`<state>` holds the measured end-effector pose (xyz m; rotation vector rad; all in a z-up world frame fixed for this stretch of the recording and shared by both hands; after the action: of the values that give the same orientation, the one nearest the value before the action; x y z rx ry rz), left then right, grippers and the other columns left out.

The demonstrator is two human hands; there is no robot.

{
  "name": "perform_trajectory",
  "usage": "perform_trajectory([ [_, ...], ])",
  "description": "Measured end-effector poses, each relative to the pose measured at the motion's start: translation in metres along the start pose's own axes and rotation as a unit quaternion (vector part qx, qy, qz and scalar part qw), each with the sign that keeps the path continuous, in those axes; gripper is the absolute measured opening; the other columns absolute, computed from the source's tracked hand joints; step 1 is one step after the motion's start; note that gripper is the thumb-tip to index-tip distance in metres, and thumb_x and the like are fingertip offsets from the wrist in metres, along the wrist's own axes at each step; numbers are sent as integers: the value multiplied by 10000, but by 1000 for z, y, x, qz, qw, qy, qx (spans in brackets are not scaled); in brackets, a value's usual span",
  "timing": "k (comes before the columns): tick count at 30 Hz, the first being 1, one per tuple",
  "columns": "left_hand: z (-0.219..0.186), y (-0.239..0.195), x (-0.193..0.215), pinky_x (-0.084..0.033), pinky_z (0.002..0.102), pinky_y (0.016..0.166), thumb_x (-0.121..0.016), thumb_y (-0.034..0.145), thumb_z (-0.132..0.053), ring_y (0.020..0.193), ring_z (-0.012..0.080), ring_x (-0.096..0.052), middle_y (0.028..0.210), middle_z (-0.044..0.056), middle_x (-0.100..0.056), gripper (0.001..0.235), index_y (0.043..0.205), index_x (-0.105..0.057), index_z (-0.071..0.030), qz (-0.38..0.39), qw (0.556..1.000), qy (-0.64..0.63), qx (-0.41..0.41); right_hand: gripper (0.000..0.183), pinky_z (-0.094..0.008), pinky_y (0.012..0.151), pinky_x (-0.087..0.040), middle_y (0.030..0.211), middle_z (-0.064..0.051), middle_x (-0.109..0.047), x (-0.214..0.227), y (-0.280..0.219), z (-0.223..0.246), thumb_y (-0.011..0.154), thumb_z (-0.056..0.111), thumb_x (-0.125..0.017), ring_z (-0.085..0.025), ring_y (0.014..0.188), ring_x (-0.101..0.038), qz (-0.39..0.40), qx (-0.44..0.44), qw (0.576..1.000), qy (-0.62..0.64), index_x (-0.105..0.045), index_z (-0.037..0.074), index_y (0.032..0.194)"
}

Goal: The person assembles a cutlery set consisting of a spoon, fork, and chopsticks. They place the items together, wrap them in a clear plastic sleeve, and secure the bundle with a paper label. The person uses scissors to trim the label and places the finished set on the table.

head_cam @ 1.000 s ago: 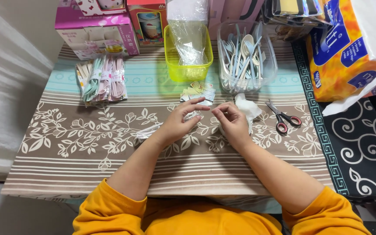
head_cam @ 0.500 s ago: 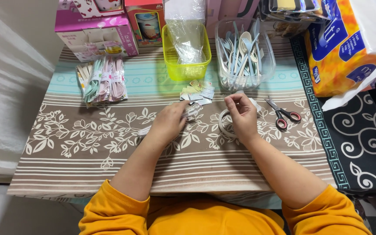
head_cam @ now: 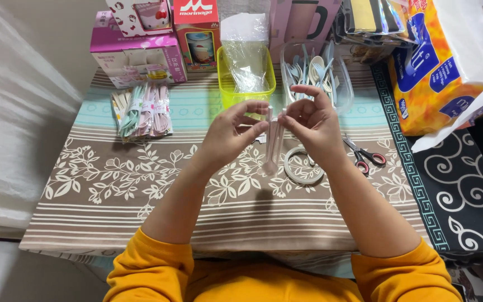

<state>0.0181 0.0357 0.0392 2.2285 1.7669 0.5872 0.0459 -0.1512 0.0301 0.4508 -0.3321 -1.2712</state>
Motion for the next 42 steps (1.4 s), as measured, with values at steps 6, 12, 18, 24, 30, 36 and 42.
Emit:
perform_trajectory([
  [6,-18,23,16,-625,417,837,-828,864,-186,926,270,-746,1003,167,-726,383,1187,-697,-28,4,999,42,14,576,-308,767,-627,905,-137,-670,-9,21,12,900,-56,-757,-174,855,-704,33,18,999,18,-472,7,1396],
  [12,12,32,5,-640,386,777,-785,872,-154,784,209,-731,804,91,-705,153,938,-709,-40,26,996,71,35,559,-336,756,-631,871,-125,-648,-4,24,-16,886,-69,-728,-187,839,-694,56,-18,998,-12,-497,12,1388],
  [18,19,41,6,-627,347,777,-709,863,-83,828,201,-761,897,89,-762,194,1056,-724,-82,51,991,106,67,656,-327,814,-609,912,-138,-698,0,27,-26,826,-44,-798,-201,870,-691,69,-65,993,-75,-509,52,1408],
  [24,40,46,9,-628,355,779,-792,828,-129,837,228,-769,912,124,-767,270,1073,-719,-44,31,994,72,76,661,-342,862,-597,876,-130,-698,1,29,-34,846,-50,-779,-213,861,-687,58,-54,991,-104,-501,82,1432],
  [30,43,49,18,-625,314,735,-777,829,-108,805,183,-768,877,74,-770,172,992,-735,-76,6,994,77,78,595,-313,840,-602,937,-137,-705,7,30,-37,905,-7,-745,-174,878,-686,13,-33,999,-36,-470,76,1426],
  [36,21,47,27,-623,312,764,-779,878,-156,823,162,-756,919,78,-773,163,1020,-759,-79,-16,995,72,68,603,-329,829,-611,934,-155,-697,8,31,-42,889,-22,-761,-186,874,-697,10,-20,1000,-14,-473,45,1415],
  [42,16,46,22,-625,359,795,-781,886,-140,862,230,-764,962,125,-764,204,1071,-754,-61,-10,997,56,60,593,-323,834,-618,946,-181,-695,7,32,-34,892,-46,-750,-184,877,-702,-9,-11,999,35,-468,19,1410],
])
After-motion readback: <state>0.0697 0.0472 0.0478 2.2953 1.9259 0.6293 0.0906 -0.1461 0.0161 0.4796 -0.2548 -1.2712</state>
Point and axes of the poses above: each hand's wrist, its own y-axis towards the middle knuckle, its own x-axis out of the back of the hand, z = x × y, the point moved 5 cm from there along y, towards the middle knuckle
